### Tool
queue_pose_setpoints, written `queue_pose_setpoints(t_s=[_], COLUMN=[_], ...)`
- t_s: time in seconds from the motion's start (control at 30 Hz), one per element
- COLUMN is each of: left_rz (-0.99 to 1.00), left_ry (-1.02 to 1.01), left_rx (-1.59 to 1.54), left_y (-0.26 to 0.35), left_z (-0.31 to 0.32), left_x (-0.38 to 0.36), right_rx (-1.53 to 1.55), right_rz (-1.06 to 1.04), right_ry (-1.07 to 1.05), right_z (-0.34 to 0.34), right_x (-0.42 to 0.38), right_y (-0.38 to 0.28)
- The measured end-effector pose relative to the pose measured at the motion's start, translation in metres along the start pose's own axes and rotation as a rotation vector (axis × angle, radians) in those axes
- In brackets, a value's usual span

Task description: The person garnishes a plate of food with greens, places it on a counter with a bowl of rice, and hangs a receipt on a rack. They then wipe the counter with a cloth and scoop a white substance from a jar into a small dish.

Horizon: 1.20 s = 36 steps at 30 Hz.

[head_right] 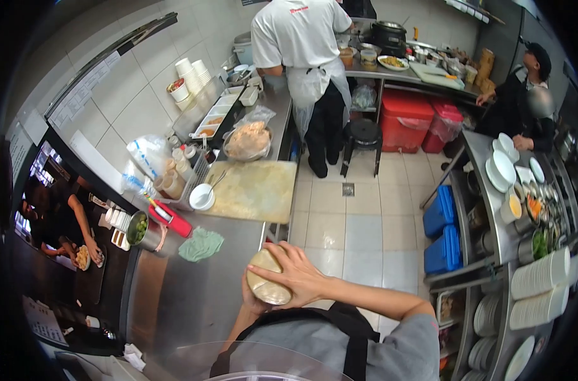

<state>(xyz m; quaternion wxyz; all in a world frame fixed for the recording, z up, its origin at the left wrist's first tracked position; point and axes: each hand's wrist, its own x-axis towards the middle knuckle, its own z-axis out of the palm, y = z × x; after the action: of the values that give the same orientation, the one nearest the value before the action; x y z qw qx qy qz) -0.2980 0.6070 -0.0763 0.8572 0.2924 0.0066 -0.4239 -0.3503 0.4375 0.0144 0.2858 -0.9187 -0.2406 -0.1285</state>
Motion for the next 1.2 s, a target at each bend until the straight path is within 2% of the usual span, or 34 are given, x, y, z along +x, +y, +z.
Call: queue_pose_setpoints(t_s=[0.1,0.17,0.27,0.43,0.5,0.67,0.77,0.83,1.03,1.2], left_rz=[-0.096,-0.138,-0.147,-0.120,-0.160,-0.018,0.069,0.131,0.559,0.701], left_ry=[0.013,-0.047,-0.077,-0.105,-0.105,0.017,0.082,0.187,0.334,0.267], left_rx=[0.008,0.030,0.046,0.130,0.154,0.616,0.760,0.748,1.082,1.302], left_y=[-0.024,-0.034,-0.036,-0.016,-0.002,0.019,0.058,0.078,0.111,0.137], left_z=[0.022,0.041,0.070,0.097,0.088,0.044,0.040,0.061,0.095,0.113], left_x=[0.059,0.093,0.132,0.192,0.218,0.286,0.325,0.333,0.385,0.442], right_rx=[-0.082,-0.172,-0.206,-0.106,-0.034,0.125,0.016,-0.061,-0.168,-0.246], right_rz=[0.099,0.176,0.252,0.236,0.224,0.258,0.259,0.256,0.317,0.276], right_ry=[0.060,0.085,0.166,0.190,0.177,0.113,0.082,0.057,0.049,0.048], right_z=[-0.039,-0.062,-0.087,-0.117,-0.125,-0.147,-0.151,-0.154,-0.152,-0.143], right_x=[-0.023,-0.034,-0.035,-0.006,0.011,0.060,0.093,0.113,0.188,0.266], right_y=[0.036,0.056,0.084,0.151,0.186,0.267,0.311,0.339,0.436,0.523])
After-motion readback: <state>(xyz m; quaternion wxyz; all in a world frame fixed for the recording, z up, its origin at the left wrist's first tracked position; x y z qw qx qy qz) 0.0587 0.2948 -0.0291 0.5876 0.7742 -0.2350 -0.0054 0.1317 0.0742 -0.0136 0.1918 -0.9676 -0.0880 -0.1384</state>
